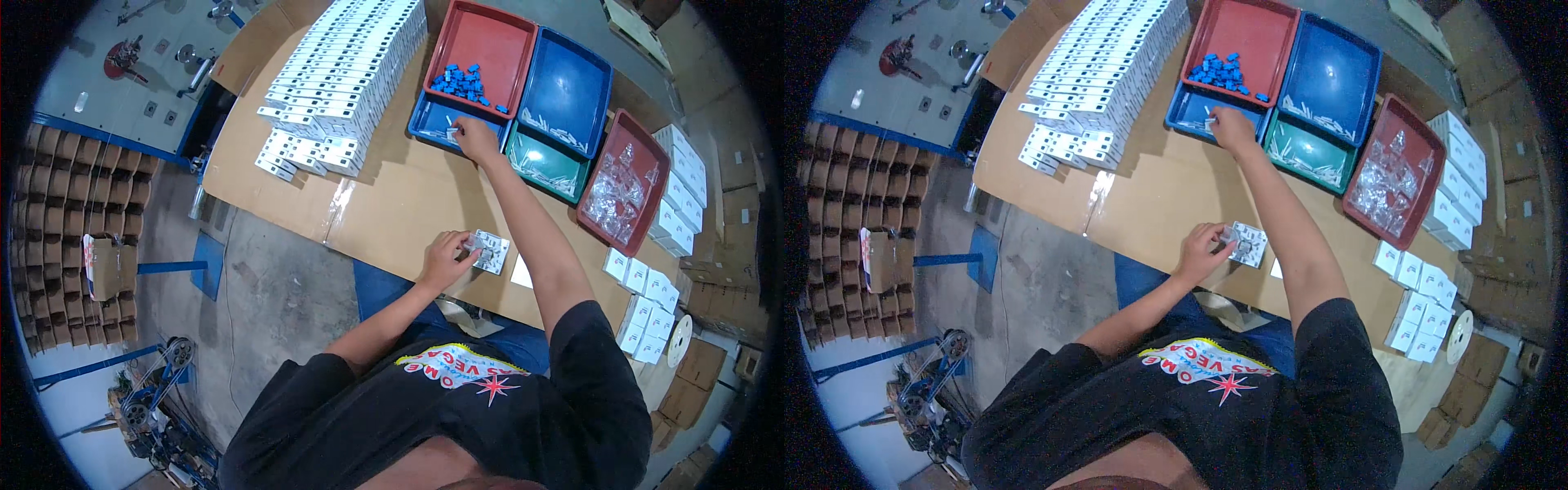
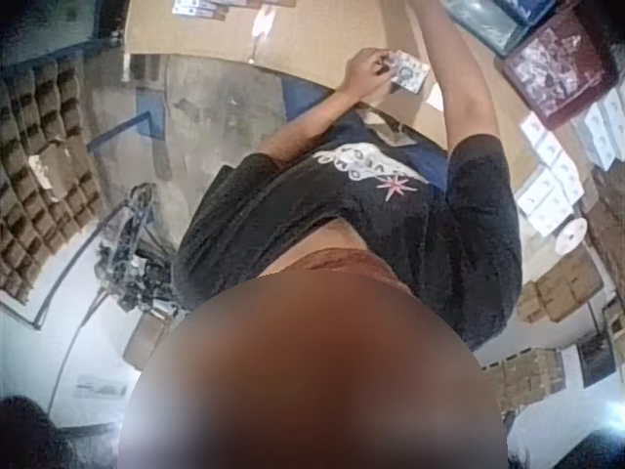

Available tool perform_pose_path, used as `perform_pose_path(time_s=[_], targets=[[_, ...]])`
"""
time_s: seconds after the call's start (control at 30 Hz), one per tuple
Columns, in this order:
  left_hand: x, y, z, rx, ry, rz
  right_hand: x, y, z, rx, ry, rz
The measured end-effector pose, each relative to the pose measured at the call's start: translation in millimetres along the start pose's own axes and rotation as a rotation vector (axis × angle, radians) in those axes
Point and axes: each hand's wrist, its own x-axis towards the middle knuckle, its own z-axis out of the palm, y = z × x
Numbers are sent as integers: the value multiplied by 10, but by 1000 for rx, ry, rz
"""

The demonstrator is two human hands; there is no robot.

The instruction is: The recorder assembles small white plastic device housings by inserting blue components and snapping the pieces together.

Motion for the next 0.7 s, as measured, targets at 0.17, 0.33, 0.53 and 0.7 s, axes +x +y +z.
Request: perform_pose_path(time_s=[0.17,0.33,0.53,0.7], targets=[[4,14,-32,1,-7,4,37,-30,155,-100,-23,-26],[34,43,-44,-3,-10,17,79,41,203,-91,35,-41],[31,30,-55,-17,13,37,11,8,42,52,55,24],[17,90,-51,-40,0,21,-102,185,-136,165,160,-34]])
